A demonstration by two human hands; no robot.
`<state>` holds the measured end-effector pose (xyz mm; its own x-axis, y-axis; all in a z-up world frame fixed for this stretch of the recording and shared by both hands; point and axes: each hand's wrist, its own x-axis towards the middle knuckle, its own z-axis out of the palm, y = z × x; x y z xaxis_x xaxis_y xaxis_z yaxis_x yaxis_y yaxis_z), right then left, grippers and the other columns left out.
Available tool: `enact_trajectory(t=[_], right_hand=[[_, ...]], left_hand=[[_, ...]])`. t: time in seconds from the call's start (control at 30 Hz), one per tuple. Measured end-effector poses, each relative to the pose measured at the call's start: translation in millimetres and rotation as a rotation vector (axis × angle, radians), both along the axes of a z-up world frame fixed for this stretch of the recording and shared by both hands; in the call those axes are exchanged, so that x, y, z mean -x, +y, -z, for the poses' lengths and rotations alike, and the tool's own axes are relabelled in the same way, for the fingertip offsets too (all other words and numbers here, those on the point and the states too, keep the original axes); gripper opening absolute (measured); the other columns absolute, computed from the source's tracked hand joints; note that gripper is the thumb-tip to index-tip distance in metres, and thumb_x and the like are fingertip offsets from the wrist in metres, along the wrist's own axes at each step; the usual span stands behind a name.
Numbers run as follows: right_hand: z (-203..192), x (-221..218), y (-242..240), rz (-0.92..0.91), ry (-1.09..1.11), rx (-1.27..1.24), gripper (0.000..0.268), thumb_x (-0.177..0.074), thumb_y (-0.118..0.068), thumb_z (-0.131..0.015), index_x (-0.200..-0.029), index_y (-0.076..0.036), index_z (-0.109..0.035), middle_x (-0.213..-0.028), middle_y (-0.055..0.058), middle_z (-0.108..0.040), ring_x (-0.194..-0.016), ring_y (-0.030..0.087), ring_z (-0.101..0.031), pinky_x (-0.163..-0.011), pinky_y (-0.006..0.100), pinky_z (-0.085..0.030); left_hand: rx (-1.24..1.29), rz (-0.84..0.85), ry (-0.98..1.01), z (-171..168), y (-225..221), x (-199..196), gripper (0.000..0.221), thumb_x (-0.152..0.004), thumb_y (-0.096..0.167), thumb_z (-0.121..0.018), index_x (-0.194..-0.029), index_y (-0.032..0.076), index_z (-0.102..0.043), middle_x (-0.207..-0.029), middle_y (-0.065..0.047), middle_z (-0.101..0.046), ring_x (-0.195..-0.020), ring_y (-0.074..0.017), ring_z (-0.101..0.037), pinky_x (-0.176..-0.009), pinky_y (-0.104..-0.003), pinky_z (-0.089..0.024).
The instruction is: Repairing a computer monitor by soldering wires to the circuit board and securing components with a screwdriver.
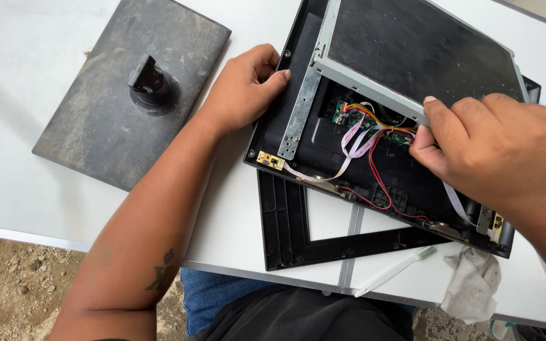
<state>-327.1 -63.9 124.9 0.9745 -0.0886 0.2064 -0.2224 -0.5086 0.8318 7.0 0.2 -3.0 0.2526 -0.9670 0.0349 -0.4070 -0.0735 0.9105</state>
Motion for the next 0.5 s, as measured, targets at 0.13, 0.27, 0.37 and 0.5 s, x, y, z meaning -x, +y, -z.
enact_trajectory(t=[0.13,0.27,0.37,0.5], right_hand=[[2,1,1,0.012,0.010,-0.014,0.013,-0.105,-0.030,-0.079,-0.099,-0.026,-0.068,-0.071,-0.008,-0.046,-0.066,0.011,-0.049,-0.059,0.025,-0.031],[9,3,2,0.025,-0.019,0.051,0.018,-0.101,-0.030,-0.079,-0.092,-0.031,-0.064,-0.072,-0.009,-0.046,-0.066,0.010,-0.047,-0.059,0.024,-0.027],[12,3,2,0.029,-0.035,0.023,0.023,-0.096,-0.026,-0.078,-0.087,-0.032,-0.058,-0.073,-0.009,-0.044,-0.065,0.010,-0.044,-0.057,0.023,-0.023],[10,0,6,0.022,-0.031,-0.013,0.031,-0.101,-0.024,-0.080,-0.084,-0.029,-0.055,-0.072,-0.008,-0.043,-0.064,0.012,-0.042,-0.057,0.024,-0.024]], left_hand=[[0.003,-0.003,-0.020,0,0,0,0.021,-0.095,0.034,-0.063,-0.086,0.019,-0.051,-0.072,0.006,-0.056,-0.068,-0.0094,-0.047,-0.065,-0.029,-0.041],[0.009,-0.003,-0.027,2,0,0,0.022,-0.094,0.034,-0.063,-0.085,0.019,-0.051,-0.071,0.006,-0.056,-0.068,-0.0096,-0.047,-0.064,-0.030,-0.041],[-0.001,0.008,-0.029,0,1,-1,0.021,-0.092,0.035,-0.064,-0.087,0.018,-0.051,-0.071,0.005,-0.057,-0.067,-0.0103,-0.047,-0.065,-0.030,-0.040],[0.033,-0.038,-0.234,-26,14,5,0.042,-0.087,0.039,-0.071,-0.117,0.020,-0.048,-0.095,0.007,-0.062,-0.074,-0.0148,-0.060,-0.069,-0.039,-0.047]])
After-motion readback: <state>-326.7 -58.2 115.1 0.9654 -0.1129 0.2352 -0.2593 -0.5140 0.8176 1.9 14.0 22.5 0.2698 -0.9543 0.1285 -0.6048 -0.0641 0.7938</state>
